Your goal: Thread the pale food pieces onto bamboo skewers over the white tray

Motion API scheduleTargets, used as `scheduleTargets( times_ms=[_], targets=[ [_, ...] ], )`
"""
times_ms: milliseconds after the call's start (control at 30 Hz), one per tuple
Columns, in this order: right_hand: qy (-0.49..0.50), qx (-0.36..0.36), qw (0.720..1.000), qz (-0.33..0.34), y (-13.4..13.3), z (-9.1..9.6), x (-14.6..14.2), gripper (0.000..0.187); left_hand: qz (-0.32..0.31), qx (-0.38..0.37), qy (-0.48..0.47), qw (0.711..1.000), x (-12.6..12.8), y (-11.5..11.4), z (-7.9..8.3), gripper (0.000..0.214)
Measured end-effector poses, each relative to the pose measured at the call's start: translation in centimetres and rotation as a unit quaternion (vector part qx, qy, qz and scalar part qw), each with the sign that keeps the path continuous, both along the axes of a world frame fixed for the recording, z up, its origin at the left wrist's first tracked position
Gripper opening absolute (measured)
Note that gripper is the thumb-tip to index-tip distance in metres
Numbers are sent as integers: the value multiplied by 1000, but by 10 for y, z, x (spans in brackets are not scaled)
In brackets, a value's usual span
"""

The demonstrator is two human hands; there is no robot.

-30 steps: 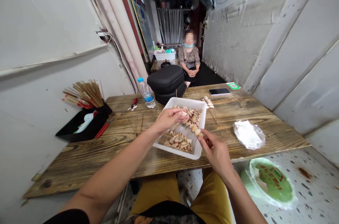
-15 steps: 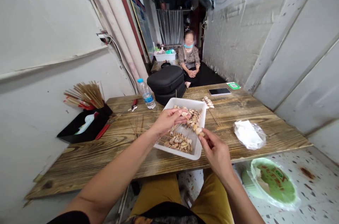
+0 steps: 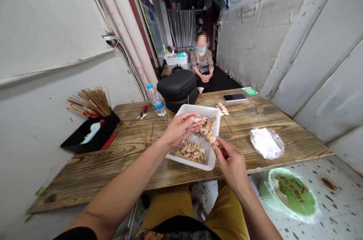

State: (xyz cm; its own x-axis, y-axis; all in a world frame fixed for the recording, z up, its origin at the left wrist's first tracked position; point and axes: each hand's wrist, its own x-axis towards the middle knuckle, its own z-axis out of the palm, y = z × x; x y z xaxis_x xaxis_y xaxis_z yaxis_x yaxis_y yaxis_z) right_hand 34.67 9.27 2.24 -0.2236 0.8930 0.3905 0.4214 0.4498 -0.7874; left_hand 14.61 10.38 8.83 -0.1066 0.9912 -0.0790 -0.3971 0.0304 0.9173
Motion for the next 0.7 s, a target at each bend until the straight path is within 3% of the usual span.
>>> scheduleTargets(
  times_ms=[133, 700],
  targets=[
    [6, -7, 1000, 3, -1, 1, -2, 41, 4, -2, -13, 1000, 0, -1, 3, 17],
    [-8, 36, 999, -15, -2, 11, -6, 41, 17, -10, -48, 999, 0, -2, 2, 38]
  ],
)
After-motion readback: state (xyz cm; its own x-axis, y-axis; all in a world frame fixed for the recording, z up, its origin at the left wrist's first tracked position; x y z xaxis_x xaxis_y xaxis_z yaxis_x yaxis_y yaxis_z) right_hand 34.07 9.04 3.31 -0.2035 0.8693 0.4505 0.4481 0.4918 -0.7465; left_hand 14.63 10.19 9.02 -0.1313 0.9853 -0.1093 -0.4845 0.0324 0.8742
